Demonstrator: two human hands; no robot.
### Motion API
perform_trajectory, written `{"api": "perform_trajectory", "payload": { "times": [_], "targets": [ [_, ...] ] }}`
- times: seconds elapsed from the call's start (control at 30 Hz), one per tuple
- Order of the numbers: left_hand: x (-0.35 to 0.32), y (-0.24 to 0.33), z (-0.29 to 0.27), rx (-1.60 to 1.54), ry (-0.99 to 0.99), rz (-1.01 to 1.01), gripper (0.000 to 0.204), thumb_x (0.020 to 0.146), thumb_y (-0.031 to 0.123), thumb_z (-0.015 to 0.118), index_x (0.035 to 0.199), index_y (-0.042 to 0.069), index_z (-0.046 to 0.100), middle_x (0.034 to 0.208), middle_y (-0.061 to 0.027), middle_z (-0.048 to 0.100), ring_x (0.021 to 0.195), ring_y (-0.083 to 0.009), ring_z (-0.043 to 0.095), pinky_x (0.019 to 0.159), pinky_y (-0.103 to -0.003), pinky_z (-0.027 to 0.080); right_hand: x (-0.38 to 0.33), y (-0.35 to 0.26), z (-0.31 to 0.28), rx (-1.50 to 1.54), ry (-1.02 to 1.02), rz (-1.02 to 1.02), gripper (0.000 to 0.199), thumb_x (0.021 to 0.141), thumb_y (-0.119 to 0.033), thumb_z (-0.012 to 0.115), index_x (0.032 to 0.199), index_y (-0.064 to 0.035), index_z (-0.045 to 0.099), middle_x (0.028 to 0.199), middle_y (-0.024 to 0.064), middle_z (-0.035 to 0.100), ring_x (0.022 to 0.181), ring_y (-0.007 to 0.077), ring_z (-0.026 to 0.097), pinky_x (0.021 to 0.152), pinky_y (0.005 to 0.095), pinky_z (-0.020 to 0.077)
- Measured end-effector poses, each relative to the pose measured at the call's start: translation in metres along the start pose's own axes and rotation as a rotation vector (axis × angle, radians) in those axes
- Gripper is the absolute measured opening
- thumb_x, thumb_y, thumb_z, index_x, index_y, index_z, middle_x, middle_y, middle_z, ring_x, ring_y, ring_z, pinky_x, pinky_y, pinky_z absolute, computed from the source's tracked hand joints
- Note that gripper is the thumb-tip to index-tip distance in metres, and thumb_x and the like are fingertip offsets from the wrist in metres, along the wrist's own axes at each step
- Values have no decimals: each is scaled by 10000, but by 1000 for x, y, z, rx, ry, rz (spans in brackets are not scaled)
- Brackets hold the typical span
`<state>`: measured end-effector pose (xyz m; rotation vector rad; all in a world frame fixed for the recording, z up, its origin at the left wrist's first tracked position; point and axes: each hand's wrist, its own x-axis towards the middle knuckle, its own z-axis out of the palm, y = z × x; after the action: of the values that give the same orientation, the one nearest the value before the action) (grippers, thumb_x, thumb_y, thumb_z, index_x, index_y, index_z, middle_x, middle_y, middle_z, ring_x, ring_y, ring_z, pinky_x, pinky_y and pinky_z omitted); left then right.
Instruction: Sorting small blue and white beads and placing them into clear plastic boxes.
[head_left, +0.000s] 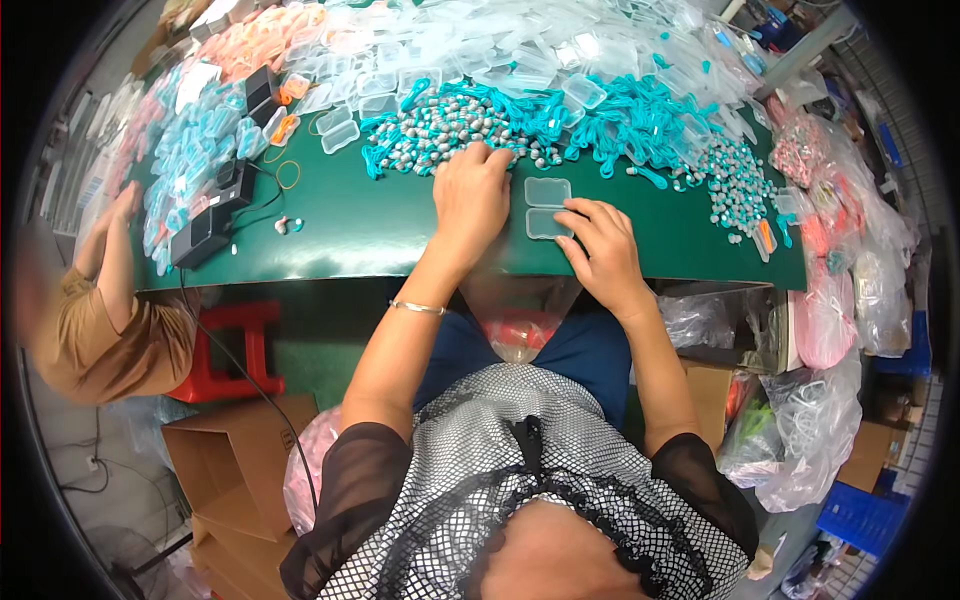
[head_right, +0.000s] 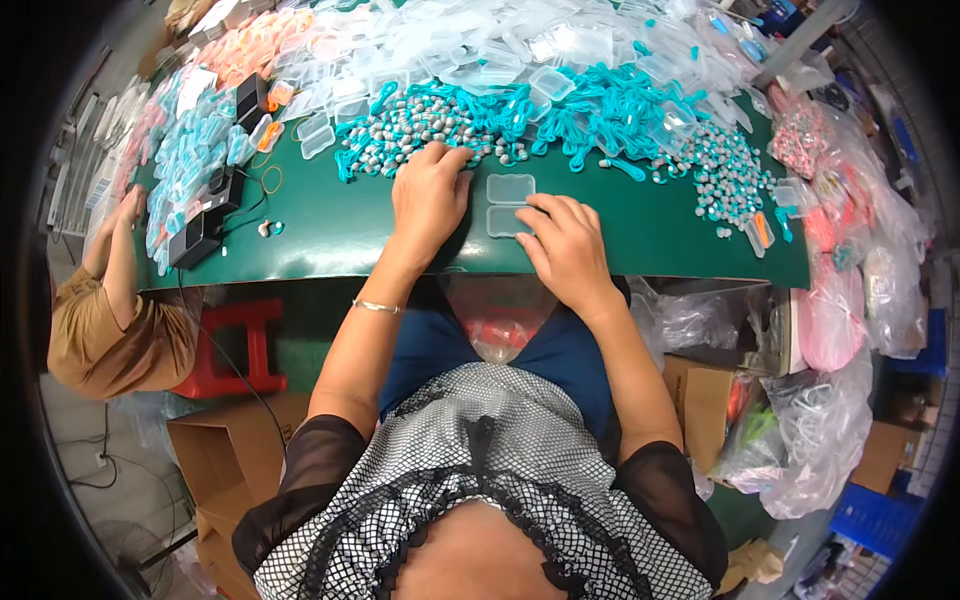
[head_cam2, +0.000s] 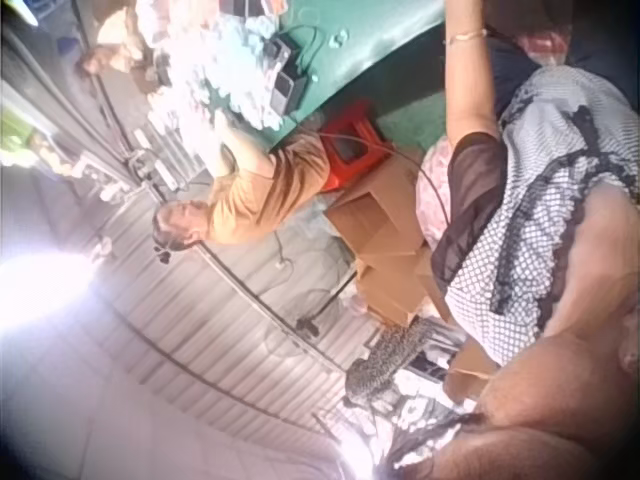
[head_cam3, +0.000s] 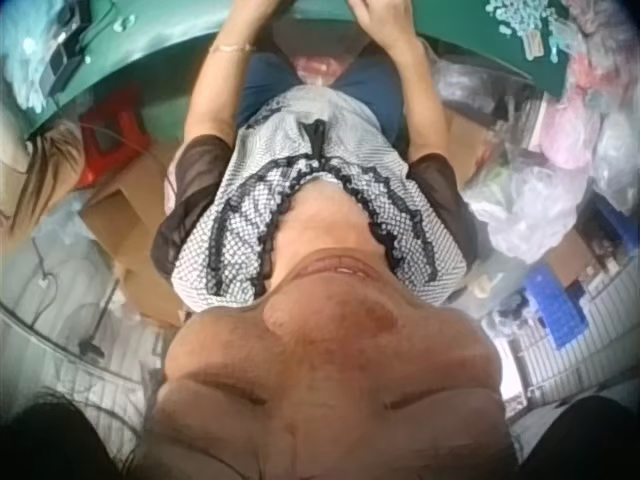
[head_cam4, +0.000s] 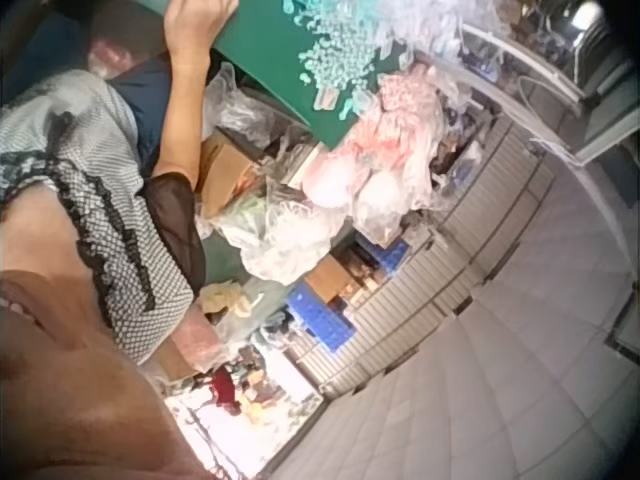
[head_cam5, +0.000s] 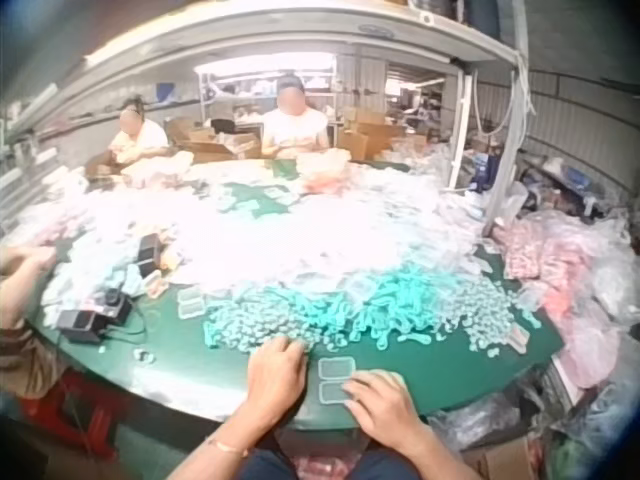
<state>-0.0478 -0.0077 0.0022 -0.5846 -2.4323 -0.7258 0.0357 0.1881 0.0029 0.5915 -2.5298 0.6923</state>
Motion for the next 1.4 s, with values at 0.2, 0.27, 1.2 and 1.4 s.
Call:
{"api": "perform_trajectory", "payload": {
  "times": [0.2,0.27,1.2,1.4],
  "targets": [
    [16,-9,20,229,-36,162,95,754,98,613,826,113,673,859,-77,572,846,-277,604,668,-428,461,-5,-2,0,13,42,19,225,802,-135,719,1017,-83,678,1134,79,635,1059,275,592,898,419,443],
    [17,-13,21,247,-32,198,90,745,84,613,821,104,658,861,-76,572,839,-273,601,665,-410,466,-4,-5,-1,52,83,54,209,802,-126,714,1004,-83,682,1125,77,638,1044,277,597,884,415,450],
    [-37,35,-12,-539,-206,-242,129,788,130,758,872,52,700,768,-65,665,630,-227,632,608,-357,509,0,9,-29,40,82,14,117,771,-63,719,877,-101,689,881,36,681,853,228,648,846,377,446],
    [-35,39,-9,-389,-173,-198,133,775,134,757,855,49,693,908,-91,606,793,-288,627,697,-413,504,15,9,-6,-6,9,-110,148,782,-40,709,917,-99,697,913,28,684,884,208,638,870,376,413]
  ]
}}
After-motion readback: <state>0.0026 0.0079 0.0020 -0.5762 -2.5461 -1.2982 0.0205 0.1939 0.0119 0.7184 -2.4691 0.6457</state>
